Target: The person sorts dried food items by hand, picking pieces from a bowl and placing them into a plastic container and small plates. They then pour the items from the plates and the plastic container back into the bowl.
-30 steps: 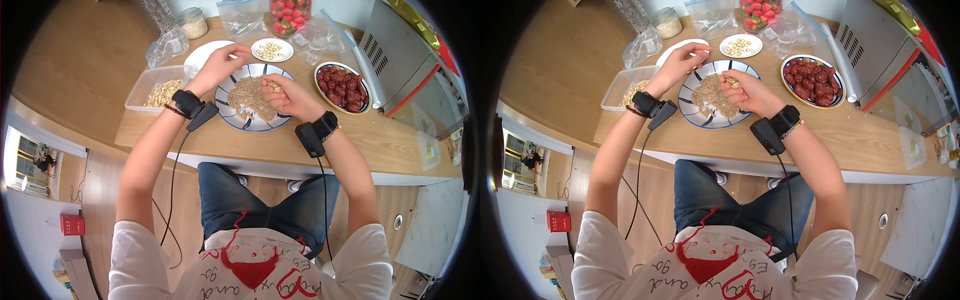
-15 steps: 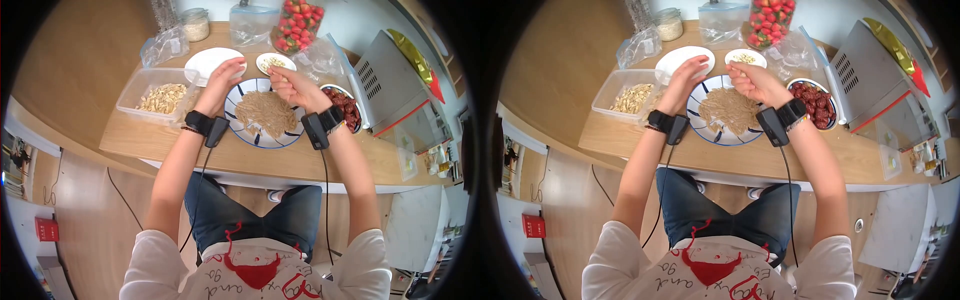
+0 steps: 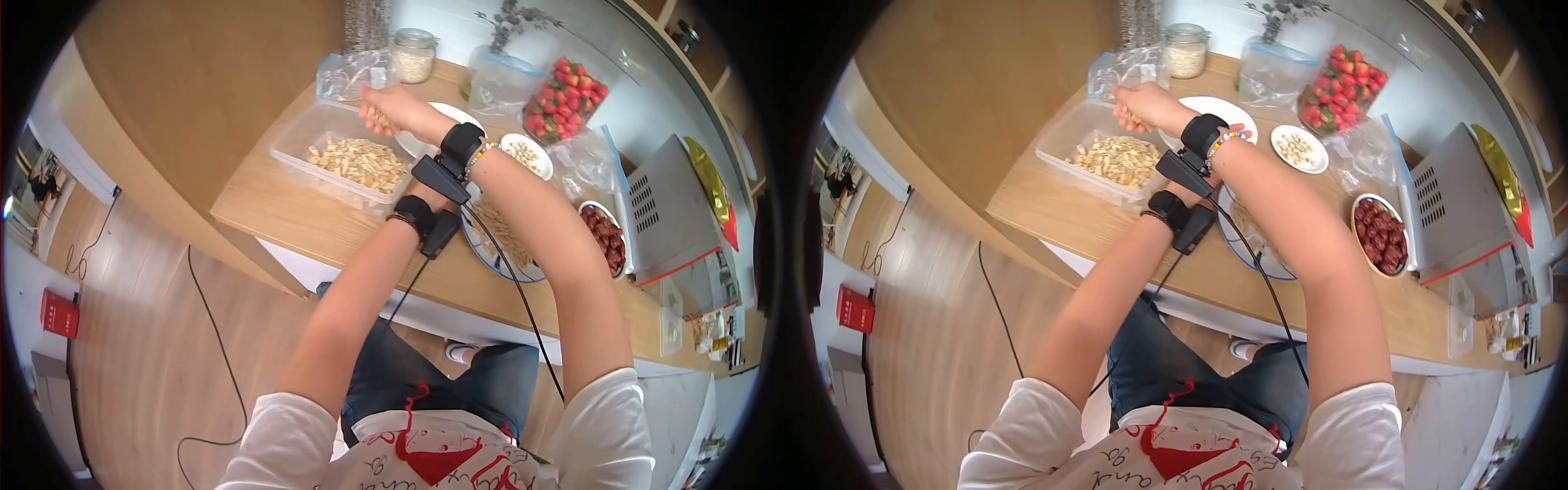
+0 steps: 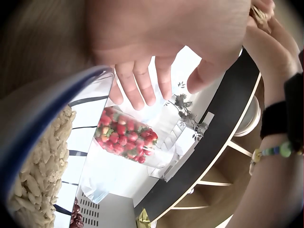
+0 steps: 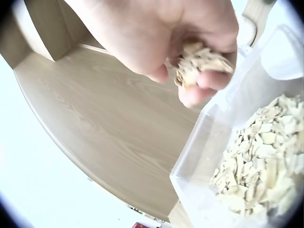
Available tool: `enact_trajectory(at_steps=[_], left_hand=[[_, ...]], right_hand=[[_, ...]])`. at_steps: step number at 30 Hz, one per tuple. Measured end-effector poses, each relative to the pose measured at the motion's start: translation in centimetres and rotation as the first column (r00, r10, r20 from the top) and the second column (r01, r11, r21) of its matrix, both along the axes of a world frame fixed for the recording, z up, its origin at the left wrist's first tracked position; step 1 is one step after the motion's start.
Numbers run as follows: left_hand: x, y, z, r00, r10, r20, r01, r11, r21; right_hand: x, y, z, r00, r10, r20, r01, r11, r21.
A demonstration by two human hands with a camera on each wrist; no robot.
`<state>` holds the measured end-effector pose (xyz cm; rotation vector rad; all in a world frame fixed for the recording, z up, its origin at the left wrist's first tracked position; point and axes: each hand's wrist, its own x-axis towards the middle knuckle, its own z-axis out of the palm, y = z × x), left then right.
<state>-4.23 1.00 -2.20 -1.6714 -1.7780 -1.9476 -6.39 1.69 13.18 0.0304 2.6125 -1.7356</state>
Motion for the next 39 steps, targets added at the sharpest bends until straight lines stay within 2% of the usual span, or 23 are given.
enact_trajectory(at_steps=[1,2,3,4,6,8,9,12,14,16,18,19,20,22,25,28,29,32,35,38,39], left_hand=[[-1.3,1.9,-2.5,0.998,0.016,-0.065,-0.016,1.000,0.010],[-1.5,2.4,-2.9,0.999,-0.012,-0.034,0.012,1.000,0.026],[-1.4,2.3,-2.4,0.999,-0.040,-0.003,0.040,0.998,0.043],[-1.3,2.2,-2.0,0.997,-0.068,0.028,0.067,0.996,0.060],[-0.3,0.8,-0.6,0.960,-0.126,0.249,0.127,0.992,0.013],[1.0,-0.9,2.0,0.862,-0.136,0.488,0.162,0.987,-0.011],[0.6,-0.4,2.1,0.625,-0.360,0.692,0.278,0.932,0.234],[0.0,0.2,1.9,0.425,-0.541,0.726,0.323,0.840,0.437],[0.7,0.1,3.9,0.094,-0.699,0.709,0.342,0.691,0.636],[1.2,0.2,4.4,0.047,-0.706,0.706,0.297,0.685,0.665],[0.7,0.3,4.3,0.063,-0.740,0.670,0.377,0.639,0.670],[0.9,0.2,4.6,0.033,-0.710,0.703,0.355,0.666,0.656],[1.0,0.1,5.0,0.006,-0.679,0.734,0.335,0.694,0.638],[1.1,0.0,5.1,0.006,-0.672,0.741,0.345,0.697,0.629],[1.3,-0.2,5.3,0.032,-0.651,0.758,0.348,0.718,0.602],[1.4,-0.2,5.3,0.043,-0.631,0.775,0.364,0.732,0.576],[1.4,-0.2,5.3,0.048,-0.624,0.780,0.370,0.737,0.566],[1.4,-0.2,5.2,0.039,-0.615,0.788,0.365,0.743,0.562],[1.0,-0.2,4.9,-0.027,-0.637,0.771,0.331,0.722,0.608],[0.9,-0.2,4.8,-0.054,-0.648,0.759,0.305,0.713,0.631],[0.9,-0.2,4.7,-0.059,-0.654,0.754,0.313,0.705,0.636]], right_hand=[[-0.5,-0.3,-0.5,0.998,0.058,0.016,-0.057,0.998,-0.021],[-0.8,-0.4,-0.8,0.993,0.112,0.034,-0.111,0.993,-0.044],[-0.7,-0.2,-0.4,0.986,0.123,0.110,-0.126,0.992,0.019],[-0.5,-0.1,-0.2,0.984,0.147,0.101,-0.150,0.988,0.027],[0.5,0.1,0.1,0.978,0.190,0.085,-0.194,0.980,0.045],[1.3,0.3,0.6,0.983,0.171,0.067,-0.174,0.984,0.042],[1.6,0.5,0.8,0.986,0.159,0.056,-0.161,0.986,0.039],[2.9,2.1,1.0,0.983,0.184,-0.004,-0.184,0.981,-0.066],[5.1,4.3,1.7,0.975,0.220,-0.037,-0.222,0.975,-0.035],[8.2,7.2,2.1,0.979,0.203,0.004,-0.203,0.979,0.016],[12.0,10.5,2.2,0.984,0.146,0.102,-0.154,0.985,0.081],[13.7,12.2,1.7,0.980,0.099,0.171,-0.132,0.973,0.191],[15.7,13.0,1.5,0.973,0.088,0.215,-0.167,0.909,0.383],[19.9,13.2,0.8,0.954,0.057,0.294,-0.255,0.668,0.699],[23.9,14.3,-2.1,0.972,0.169,0.163,-0.234,0.652,0.721],[25.2,13.3,-2.7,0.965,0.072,0.251,-0.227,0.709,0.667],[25.1,13.4,-3.2,0.972,0.067,0.225,-0.198,0.752,0.629],[24.6,14.1,-4.0,0.983,0.148,0.106,-0.182,0.795,0.579],[23.6,14.0,-3.0,0.981,-0.005,0.195,-0.041,0.972,0.232],[23.2,15.1,-2.8,0.994,-0.004,0.106,-0.001,0.999,0.042],[23.2,15.5,-2.7,0.994,-0.029,0.103,0.009,0.982,0.190]])
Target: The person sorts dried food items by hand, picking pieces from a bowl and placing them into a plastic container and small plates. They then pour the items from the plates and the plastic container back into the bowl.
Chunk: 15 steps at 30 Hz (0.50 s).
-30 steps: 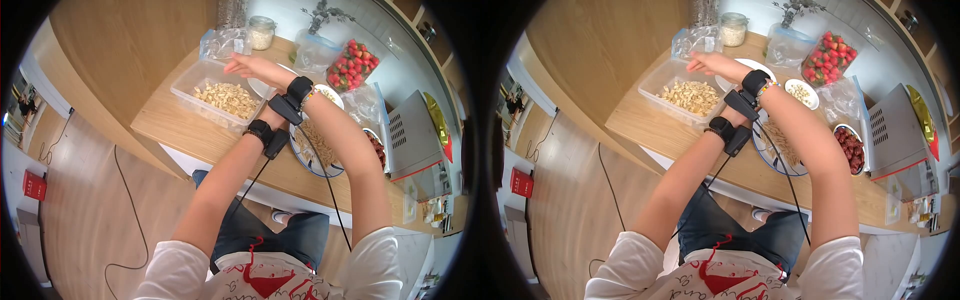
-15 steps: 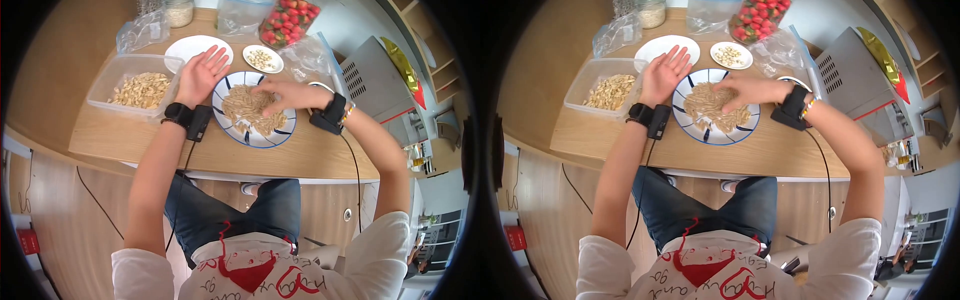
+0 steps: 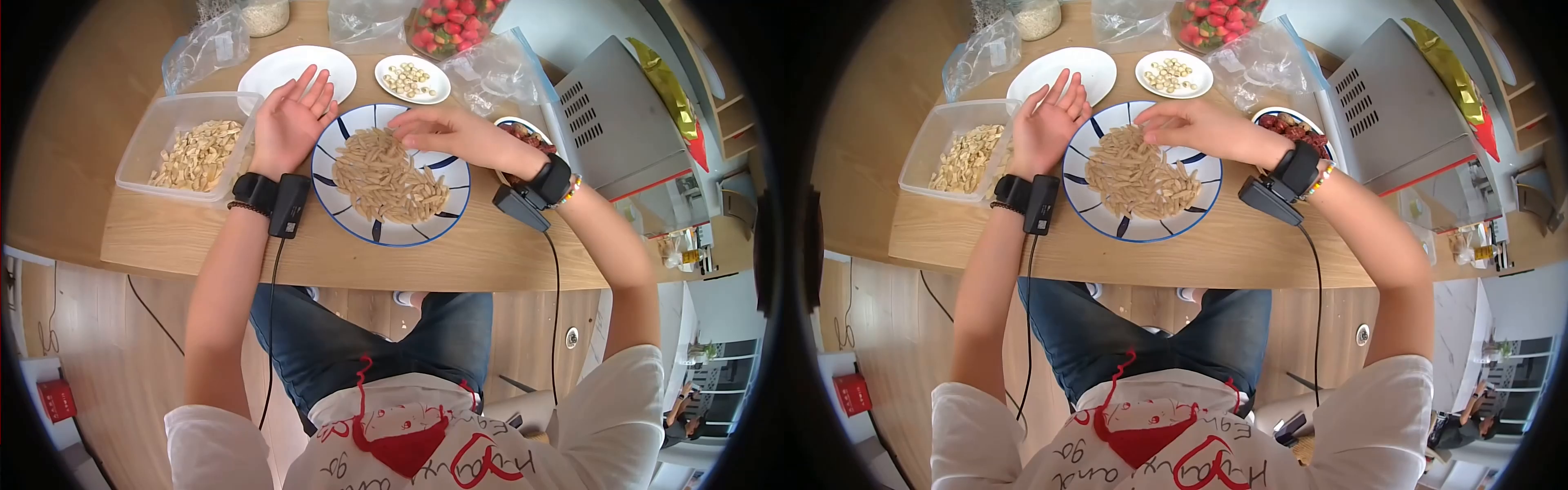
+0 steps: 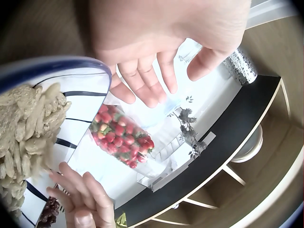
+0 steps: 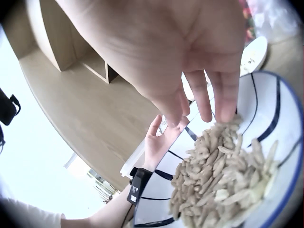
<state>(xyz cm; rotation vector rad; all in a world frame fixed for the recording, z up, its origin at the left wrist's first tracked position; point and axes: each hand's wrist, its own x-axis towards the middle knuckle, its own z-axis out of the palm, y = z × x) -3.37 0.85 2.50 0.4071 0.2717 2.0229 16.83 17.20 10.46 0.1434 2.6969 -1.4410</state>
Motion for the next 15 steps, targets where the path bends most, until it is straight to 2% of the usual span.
enact_trajectory(at_steps=[3,6,7,9,10,13,15], left_hand=[[-0.2,0.1,-0.1,1.000,-0.023,-0.007,0.023,1.000,0.016],[-0.2,0.1,-0.3,1.000,-0.028,-0.006,0.028,0.999,0.017],[-0.2,0.2,-0.3,1.000,-0.028,-0.005,0.028,0.999,0.016],[-0.2,0.2,-0.5,0.999,-0.035,-0.003,0.035,0.999,0.013],[-0.3,0.2,-0.4,0.999,-0.039,-0.007,0.039,0.999,0.014],[-0.5,0.3,-0.5,0.999,-0.048,-0.010,0.048,0.998,0.030],[-0.4,0.3,-0.6,0.999,-0.045,-0.007,0.045,0.999,0.029]], right_hand=[[1.5,0.6,1.0,0.996,0.033,0.084,-0.062,0.931,0.360],[3.1,-0.4,1.6,0.973,0.139,0.181,-0.211,0.852,0.479],[3.4,-0.3,1.1,0.974,0.183,0.132,-0.225,0.827,0.515],[3.9,-0.3,-0.2,0.961,0.273,0.035,-0.242,0.777,0.581],[3.9,-0.6,-0.1,0.974,0.208,0.090,-0.225,0.844,0.486],[3.2,-0.8,-0.3,0.966,0.238,0.096,-0.252,0.803,0.540],[2.9,-0.2,-0.4,0.968,0.230,0.104,-0.250,0.812,0.528]])
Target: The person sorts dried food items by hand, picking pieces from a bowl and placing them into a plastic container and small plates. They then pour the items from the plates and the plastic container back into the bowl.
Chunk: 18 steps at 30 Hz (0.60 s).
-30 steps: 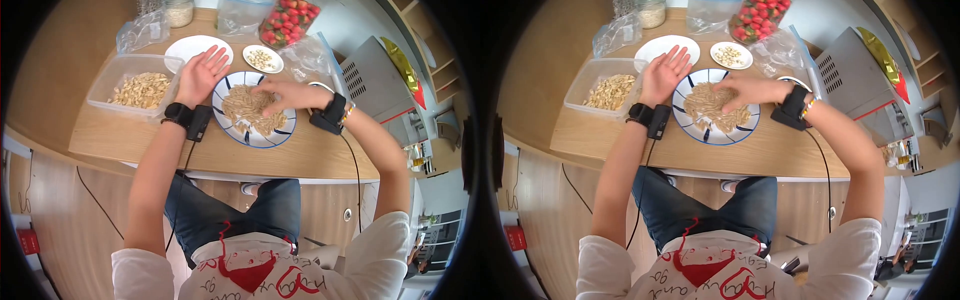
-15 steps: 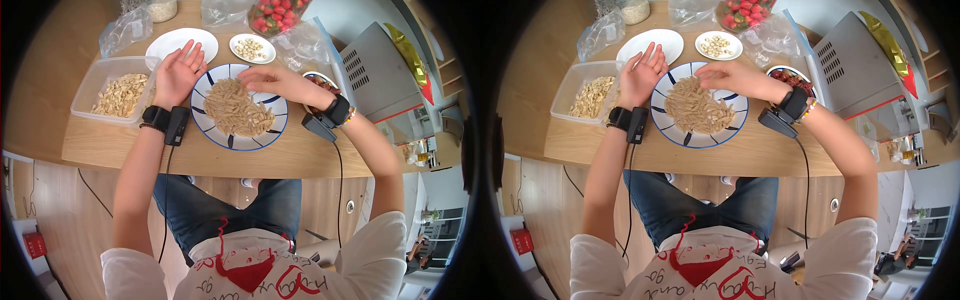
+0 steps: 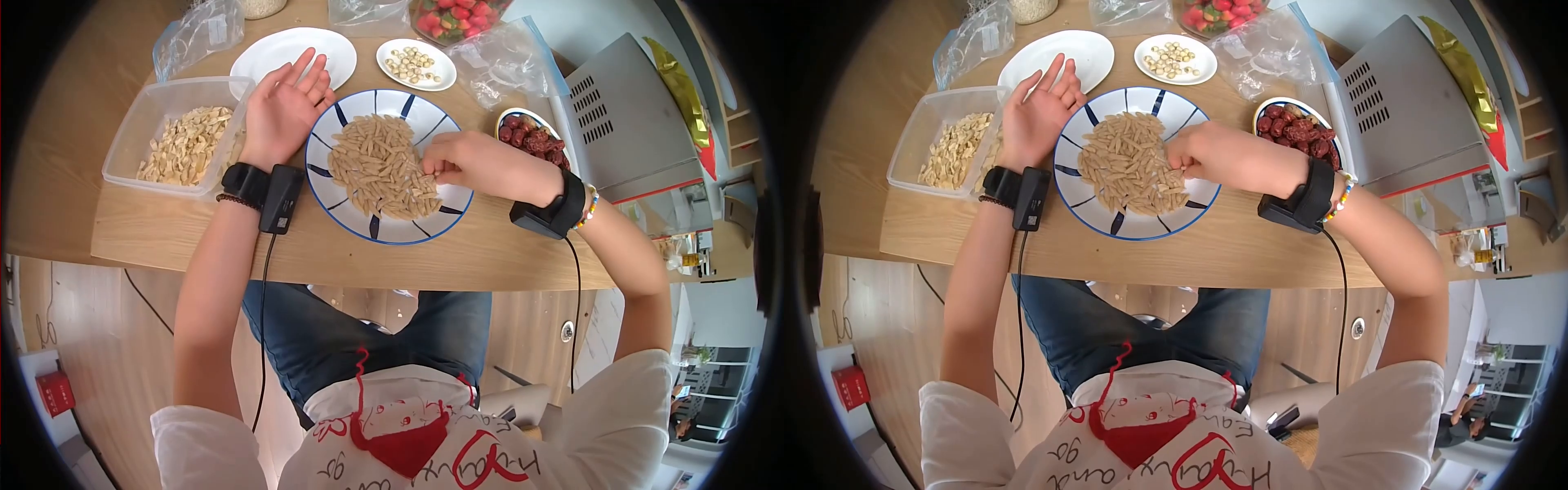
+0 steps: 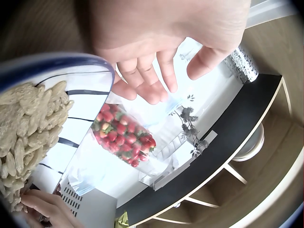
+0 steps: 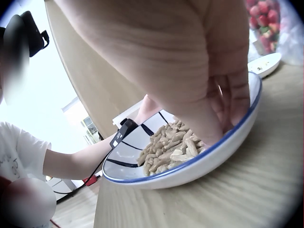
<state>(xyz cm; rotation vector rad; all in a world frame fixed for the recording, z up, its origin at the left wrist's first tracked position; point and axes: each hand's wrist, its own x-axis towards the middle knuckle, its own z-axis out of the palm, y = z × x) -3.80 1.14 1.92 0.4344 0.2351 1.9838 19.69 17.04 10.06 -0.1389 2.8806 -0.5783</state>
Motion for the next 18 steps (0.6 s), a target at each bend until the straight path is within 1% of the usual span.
enact_trajectory(at_steps=[1,4,5,8,9,10,11,14,15,18], left_hand=[[0.0,0.0,0.1,1.000,0.002,0.001,-0.002,1.000,0.001],[0.1,0.0,0.3,1.000,0.011,-0.001,-0.011,1.000,-0.016],[0.2,-0.1,0.3,1.000,0.016,-0.002,-0.016,1.000,-0.018],[0.2,-0.1,0.3,1.000,0.026,-0.008,-0.026,0.999,-0.025],[0.2,0.0,0.2,1.000,0.027,-0.009,-0.027,0.999,-0.026],[0.2,0.0,0.2,1.000,0.028,-0.010,-0.029,0.999,-0.027],[0.2,0.0,0.2,0.999,0.036,-0.015,-0.036,0.999,-0.031],[0.3,0.1,0.1,0.998,0.047,-0.033,-0.048,0.998,-0.040],[0.2,0.1,0.1,0.998,0.045,-0.042,-0.046,0.998,-0.041],[0.2,0.1,0.1,0.999,0.029,-0.036,-0.030,0.999,-0.035]], right_hand=[[-0.1,0.3,0.0,1.000,-0.004,0.005,0.004,1.000,-0.005],[-0.1,0.6,0.9,0.980,-0.193,0.054,0.199,0.970,-0.141],[0.0,1.3,0.5,0.972,-0.231,0.054,0.237,0.947,-0.216],[0.3,1.2,0.6,0.944,-0.328,-0.029,0.305,0.906,-0.292],[0.5,1.2,0.4,0.960,-0.217,-0.179,0.190,0.969,-0.155],[0.9,1.2,0.0,0.948,-0.081,-0.306,0.085,0.996,0.002],[1.1,1.1,-0.2,0.911,0.074,-0.407,-0.004,0.985,0.172],[2.0,-0.5,0.3,0.985,0.055,-0.165,-0.025,0.984,0.175],[1.9,-0.6,-0.2,0.974,0.056,-0.220,-0.016,0.984,0.180],[1.3,-0.5,-1.1,0.973,0.017,-0.230,0.031,0.979,0.202]])
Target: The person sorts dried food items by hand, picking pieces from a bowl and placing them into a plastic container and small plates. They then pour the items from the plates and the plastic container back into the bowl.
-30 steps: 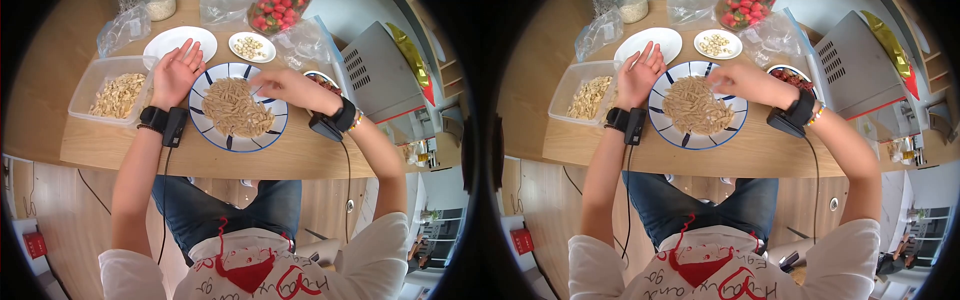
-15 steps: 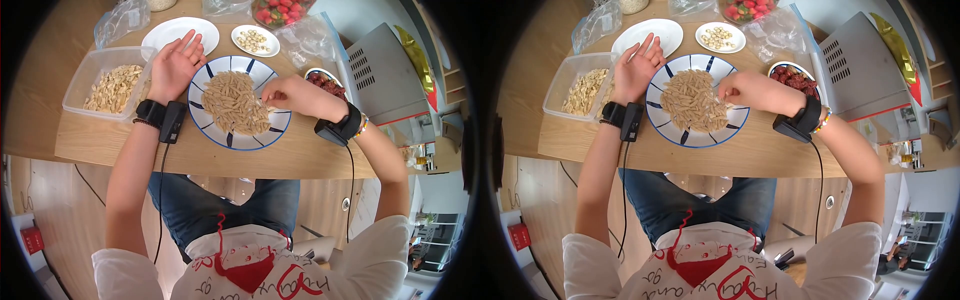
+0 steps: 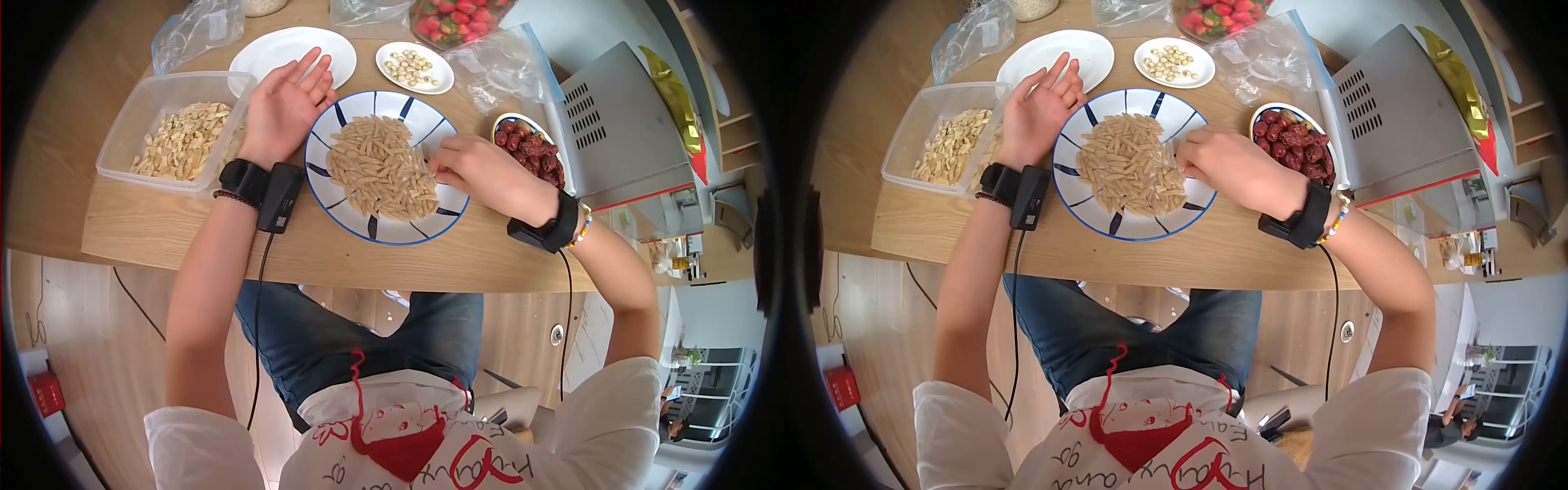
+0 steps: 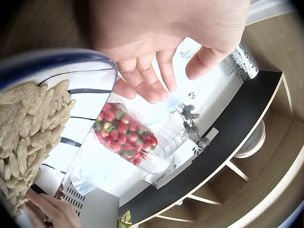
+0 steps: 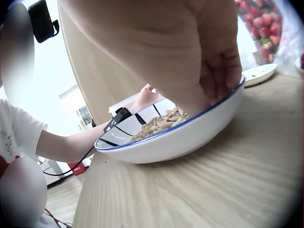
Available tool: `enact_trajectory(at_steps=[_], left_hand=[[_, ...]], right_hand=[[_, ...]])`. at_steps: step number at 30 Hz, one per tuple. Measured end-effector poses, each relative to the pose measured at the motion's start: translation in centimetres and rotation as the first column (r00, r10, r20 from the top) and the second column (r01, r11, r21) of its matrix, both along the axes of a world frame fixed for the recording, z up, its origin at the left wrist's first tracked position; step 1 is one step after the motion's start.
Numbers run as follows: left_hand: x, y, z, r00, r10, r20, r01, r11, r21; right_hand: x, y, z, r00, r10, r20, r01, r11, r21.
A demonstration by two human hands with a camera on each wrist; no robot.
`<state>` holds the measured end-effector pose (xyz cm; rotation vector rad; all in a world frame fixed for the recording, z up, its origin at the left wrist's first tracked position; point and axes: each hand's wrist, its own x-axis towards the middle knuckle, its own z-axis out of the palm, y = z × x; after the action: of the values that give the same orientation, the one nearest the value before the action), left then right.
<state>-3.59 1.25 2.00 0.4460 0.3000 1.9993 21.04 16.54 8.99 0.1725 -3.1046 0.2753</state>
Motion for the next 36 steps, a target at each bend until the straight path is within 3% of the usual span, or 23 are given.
enact_trajectory(at_steps=[6,7,8,9,12,13,16,18,19,22,26,29,32,35,36], left_hand=[[0.0,-0.1,0.2,1.000,0.002,-0.004,-0.002,1.000,-0.013],[0.0,-0.1,0.2,1.000,0.002,-0.008,-0.002,1.000,-0.019],[0.1,-0.1,0.2,1.000,0.003,-0.011,-0.003,1.000,-0.018],[0.1,-0.1,0.2,1.000,0.004,-0.015,-0.005,1.000,-0.017],[0.1,-0.2,0.1,1.000,0.015,-0.020,-0.016,1.000,-0.025],[0.1,-0.1,0.1,1.000,0.020,-0.021,-0.021,0.999,-0.028],[0.0,-0.1,0.1,1.000,0.002,-0.020,-0.002,1.000,-0.020],[0.0,-0.1,0.0,0.999,0.011,-0.033,-0.012,1.000,-0.029],[0.0,0.0,0.0,0.999,0.015,-0.039,-0.016,0.999,-0.031],[0.0,0.0,0.0,0.998,0.014,-0.059,-0.015,1.000,-0.017],[0.0,-0.1,-0.1,0.999,0.003,-0.054,-0.004,1.000,-0.017],[-0.1,-0.1,0.0,0.999,0.010,-0.051,-0.011,1.000,-0.024],[-0.1,0.0,0.0,0.999,0.012,-0.051,-0.013,1.000,-0.026],[0.1,0.1,0.0,0.998,0.015,-0.053,-0.016,0.999,-0.030],[0.1,0.1,0.0,0.999,0.015,-0.051,-0.017,0.999,-0.033]], right_hand=[[-0.6,-0.2,1.3,0.994,-0.084,0.066,0.093,0.986,-0.141],[-0.7,0.1,1.7,0.976,-0.165,0.140,0.209,0.892,-0.401],[-1.0,0.8,2.1,0.947,-0.219,0.234,0.319,0.718,-0.619],[-1.2,1.2,2.4,0.910,-0.241,0.339,0.415,0.479,-0.773],[-1.2,1.5,2.5,0.875,-0.206,0.438,0.420,-0.125,-0.899],[-1.2,1.8,2.2,0.866,-0.168,0.471,0.450,-0.151,-0.880],[-1.2,1.8,1.9,0.829,-0.252,0.500,0.549,0.191,-0.814],[-1.1,1.0,2.3,0.885,-0.340,0.319,0.461,0.738,-0.492],[-1.1,0.5,2.4,0.917,-0.333,0.220,0.379,0.899,-0.220],[-0.8,-0.1,0.9,0.966,-0.224,0.125,0.234,0.970,-0.068],[-1.0,0.0,0.2,0.955,-0.259,0.142,0.264,0.964,-0.016],[-1.4,0.2,0.5,0.923,-0.291,0.252,0.317,0.946,-0.069],[-1.5,-0.3,0.8,0.907,-0.321,0.273,0.333,0.943,0.005],[-1.2,-1.0,0.8,0.931,-0.273,0.241,0.277,0.961,0.020],[-1.3,-1.0,1.3,0.913,-0.292,0.285,0.326,0.942,-0.082]])
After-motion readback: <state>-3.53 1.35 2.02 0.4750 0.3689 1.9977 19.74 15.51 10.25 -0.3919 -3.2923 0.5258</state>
